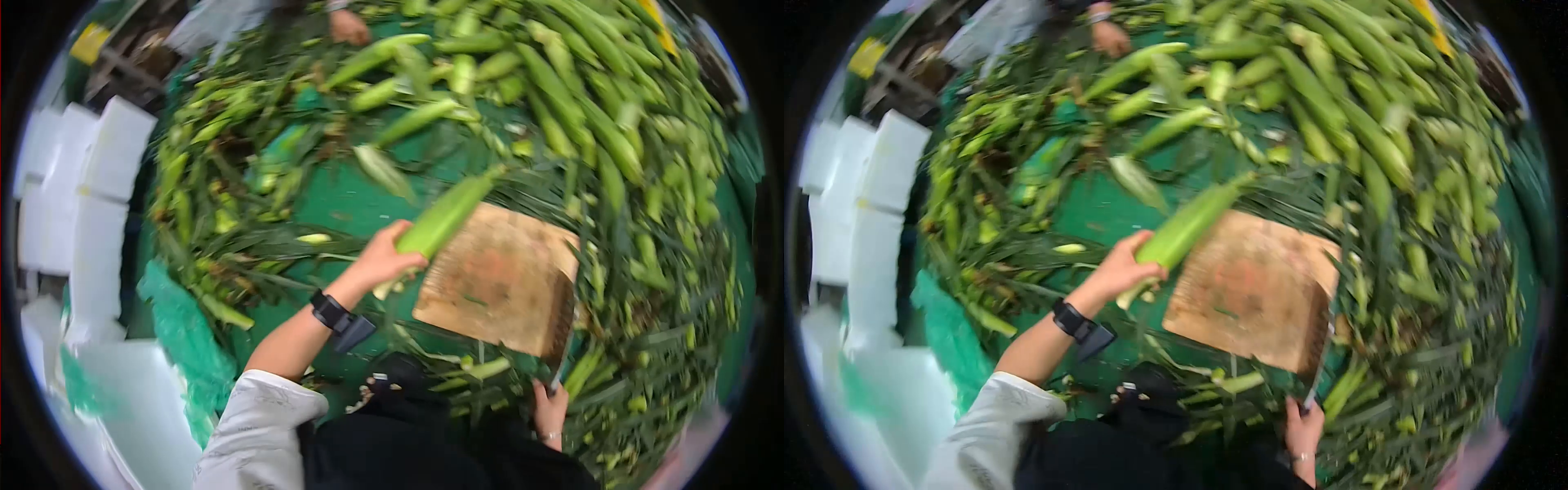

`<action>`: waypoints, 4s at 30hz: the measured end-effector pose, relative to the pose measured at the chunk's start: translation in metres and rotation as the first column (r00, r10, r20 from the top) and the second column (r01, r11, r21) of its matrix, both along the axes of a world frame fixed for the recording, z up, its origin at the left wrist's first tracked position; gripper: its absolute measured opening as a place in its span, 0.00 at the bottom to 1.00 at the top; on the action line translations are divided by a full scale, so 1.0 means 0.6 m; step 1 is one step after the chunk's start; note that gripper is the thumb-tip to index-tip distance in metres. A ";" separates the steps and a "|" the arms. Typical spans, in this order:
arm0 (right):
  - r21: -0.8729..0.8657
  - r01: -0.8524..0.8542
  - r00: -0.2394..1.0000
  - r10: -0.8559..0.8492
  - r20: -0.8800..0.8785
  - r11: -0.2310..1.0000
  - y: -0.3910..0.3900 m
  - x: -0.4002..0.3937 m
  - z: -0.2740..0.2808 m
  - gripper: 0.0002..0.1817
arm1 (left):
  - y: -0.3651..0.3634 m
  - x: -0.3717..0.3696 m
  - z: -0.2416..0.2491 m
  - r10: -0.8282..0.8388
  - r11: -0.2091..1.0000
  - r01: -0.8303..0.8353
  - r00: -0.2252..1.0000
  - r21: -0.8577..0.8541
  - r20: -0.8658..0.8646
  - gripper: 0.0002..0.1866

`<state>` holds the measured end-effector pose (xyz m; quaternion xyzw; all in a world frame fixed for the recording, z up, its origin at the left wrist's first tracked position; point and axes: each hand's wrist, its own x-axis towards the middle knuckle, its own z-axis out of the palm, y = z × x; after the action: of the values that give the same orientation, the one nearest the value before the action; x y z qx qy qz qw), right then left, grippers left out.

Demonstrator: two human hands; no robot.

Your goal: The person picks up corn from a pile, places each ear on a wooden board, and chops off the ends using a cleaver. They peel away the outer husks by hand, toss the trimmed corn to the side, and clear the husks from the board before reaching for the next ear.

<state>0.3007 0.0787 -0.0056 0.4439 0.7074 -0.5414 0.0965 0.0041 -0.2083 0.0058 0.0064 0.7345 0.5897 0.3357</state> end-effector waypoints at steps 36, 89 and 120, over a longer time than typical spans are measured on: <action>-0.050 0.337 0.351 -0.175 -0.920 0.940 0.010 -0.147 0.148 0.19 | 0.203 0.037 -0.134 0.373 0.721 -0.541 0.830 0.434 0.415 0.18; 0.409 -0.135 0.957 0.226 -0.184 0.902 0.052 -0.060 0.060 0.21 | 0.153 0.066 -0.045 -0.724 0.665 0.271 0.461 -0.696 -0.513 0.39; 0.311 -0.196 0.973 0.225 -0.059 0.930 -0.003 -0.101 -0.015 0.24 | 0.181 0.094 -0.118 0.353 0.677 -0.610 0.761 0.413 0.545 0.20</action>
<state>0.2401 0.0771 -0.0145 0.3491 0.8293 -0.4332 0.0515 0.0607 -0.0997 -0.0647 -0.2203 0.4073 0.8354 0.2960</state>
